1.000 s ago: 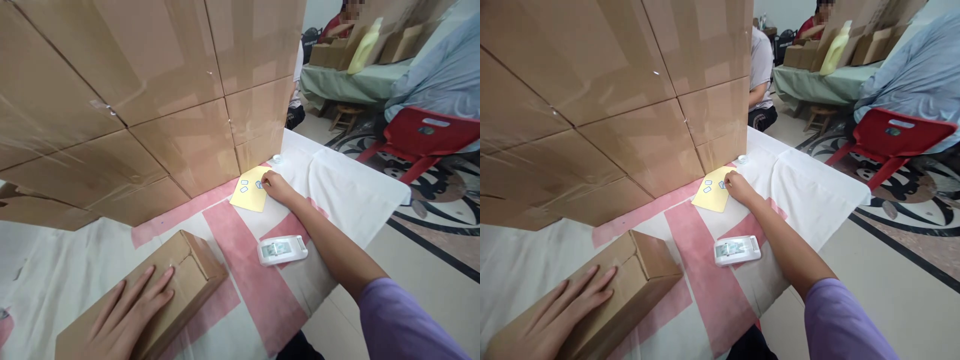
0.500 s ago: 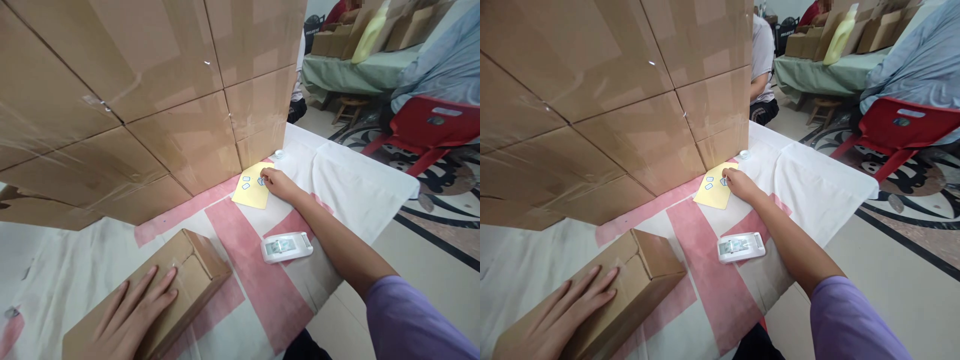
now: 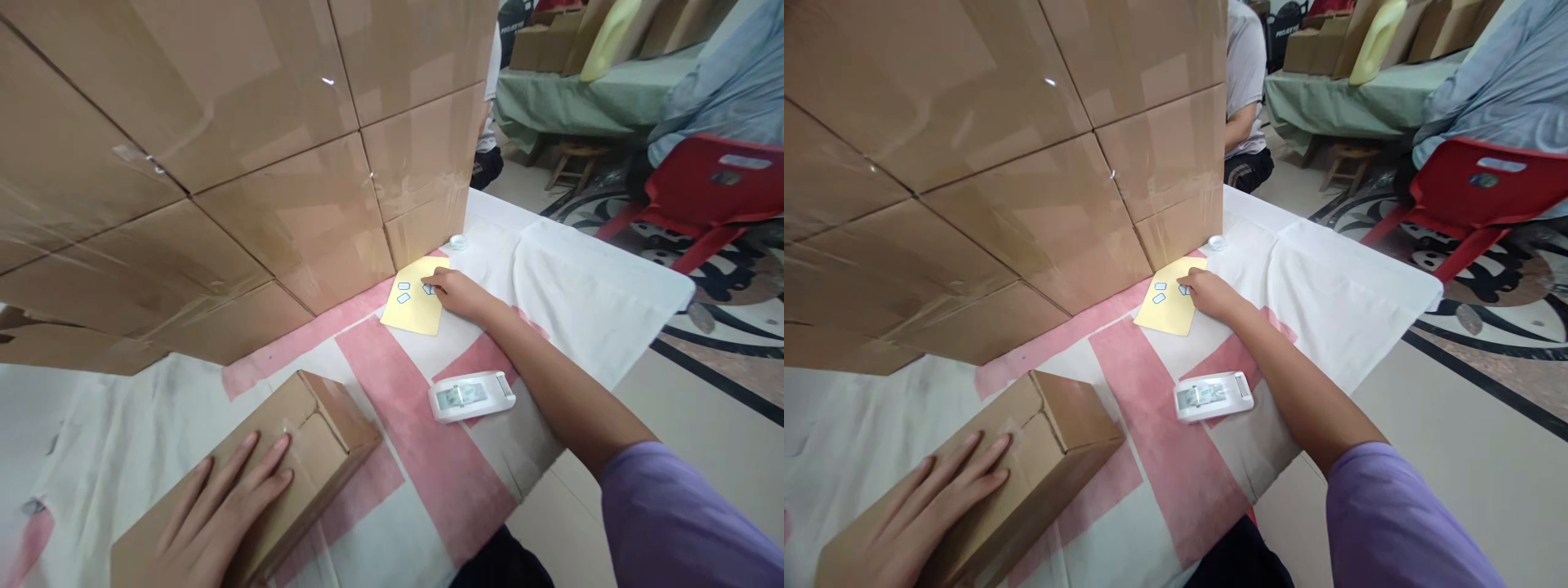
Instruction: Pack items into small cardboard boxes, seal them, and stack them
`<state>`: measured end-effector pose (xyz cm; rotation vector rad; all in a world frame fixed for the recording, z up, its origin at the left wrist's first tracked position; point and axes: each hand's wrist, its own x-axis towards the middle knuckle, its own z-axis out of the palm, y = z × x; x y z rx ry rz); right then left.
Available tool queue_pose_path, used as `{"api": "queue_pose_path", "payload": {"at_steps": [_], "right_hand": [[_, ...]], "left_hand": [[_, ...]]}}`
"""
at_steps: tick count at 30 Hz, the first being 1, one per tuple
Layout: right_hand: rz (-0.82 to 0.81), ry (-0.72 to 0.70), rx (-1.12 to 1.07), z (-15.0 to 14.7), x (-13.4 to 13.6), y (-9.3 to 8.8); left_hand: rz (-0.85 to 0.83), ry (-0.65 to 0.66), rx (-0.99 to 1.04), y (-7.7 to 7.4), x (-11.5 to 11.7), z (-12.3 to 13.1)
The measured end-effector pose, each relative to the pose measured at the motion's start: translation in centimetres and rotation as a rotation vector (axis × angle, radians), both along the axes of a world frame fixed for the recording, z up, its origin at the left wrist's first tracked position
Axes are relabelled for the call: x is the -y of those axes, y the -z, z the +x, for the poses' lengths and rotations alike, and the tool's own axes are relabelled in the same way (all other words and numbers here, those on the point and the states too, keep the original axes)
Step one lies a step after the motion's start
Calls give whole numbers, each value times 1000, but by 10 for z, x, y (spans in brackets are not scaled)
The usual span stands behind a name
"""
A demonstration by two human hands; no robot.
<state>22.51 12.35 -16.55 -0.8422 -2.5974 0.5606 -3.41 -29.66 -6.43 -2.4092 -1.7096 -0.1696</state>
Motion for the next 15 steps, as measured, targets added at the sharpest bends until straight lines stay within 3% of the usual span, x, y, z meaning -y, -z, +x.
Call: {"api": "queue_pose_path", "payload": {"at_steps": [5,9,12,15], "right_hand": [[-55,59,-100,6,4,-9],[-106,95,-252,8,13,-29],[-193,-13,-384,6,39,-55],[-324,-229,-495,2,84,-83]], "left_hand": [[9,-22,64,-8,-4,13],[-25,-14,53,-16,-5,19],[-65,-36,48,-22,-5,21],[-90,-19,67,-28,-2,19]]}}
